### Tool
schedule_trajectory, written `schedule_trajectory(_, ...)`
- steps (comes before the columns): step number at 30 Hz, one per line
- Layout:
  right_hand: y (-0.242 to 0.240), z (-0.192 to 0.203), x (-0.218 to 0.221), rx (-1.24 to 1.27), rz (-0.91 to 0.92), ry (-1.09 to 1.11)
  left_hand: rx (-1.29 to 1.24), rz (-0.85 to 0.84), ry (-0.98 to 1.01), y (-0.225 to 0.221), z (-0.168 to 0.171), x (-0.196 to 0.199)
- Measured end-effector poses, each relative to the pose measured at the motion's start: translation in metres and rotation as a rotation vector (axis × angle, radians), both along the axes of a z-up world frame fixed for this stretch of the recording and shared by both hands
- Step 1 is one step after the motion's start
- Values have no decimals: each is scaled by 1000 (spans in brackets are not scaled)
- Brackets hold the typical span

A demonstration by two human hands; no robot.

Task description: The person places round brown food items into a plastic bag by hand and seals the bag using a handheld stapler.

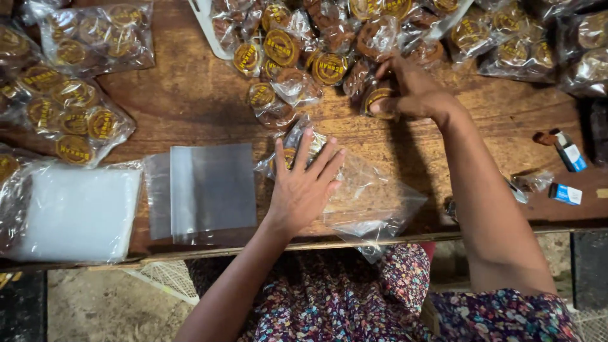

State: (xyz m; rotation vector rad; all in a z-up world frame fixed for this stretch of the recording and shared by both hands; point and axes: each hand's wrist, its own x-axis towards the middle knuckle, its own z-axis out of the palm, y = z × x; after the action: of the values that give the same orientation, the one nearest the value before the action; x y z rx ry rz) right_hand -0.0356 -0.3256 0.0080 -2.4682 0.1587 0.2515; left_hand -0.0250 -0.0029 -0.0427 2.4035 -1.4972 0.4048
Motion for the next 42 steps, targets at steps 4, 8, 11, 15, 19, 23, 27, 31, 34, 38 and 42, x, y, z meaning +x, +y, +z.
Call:
schedule_trajectory(4, 4, -28, -25, -64, -69, 111, -93, -37, -152, -1, -10, 5)
schedule_trajectory(8, 50, 6, -69, -38, -136, 60, -107, -84, -242, -2, -11, 11)
schedule_trajectory(11, 53, -2, -104, -13, -293, -21, -9, -88, -312, -7, -14, 23)
schedule_trajectory(15, 63, 3, -135, -16, -459, -92, 17, -138, -301, -18, -16, 55)
schedule_trajectory(19, 54, -43, -160, -470, -284, -342, -45, -196, -254, -20, -1, 53)
schedule_trajectory(23, 61, -39, -160, -638, -199, -184, -13, -188, -36, -9, 26, -24)
schedule_trajectory(27, 65, -27, -158, -551, -221, -180, -32, -246, 216, -3, 35, -91)
schedule_trajectory(31, 82, 12, -167, 193, -514, -246, -260, -124, 94, 1, 7, -91)
schedule_trajectory(34, 96, 45, -183, 738, -246, -53, -277, -148, 176, 8, 25, -91)
schedule_trajectory(38, 126, 32, -185, 701, 196, 315, -184, -95, 257, 10, 35, -94)
schedule_trajectory(42, 137, 24, -176, 403, -118, 462, -198, -37, 354, 13, 45, -96)
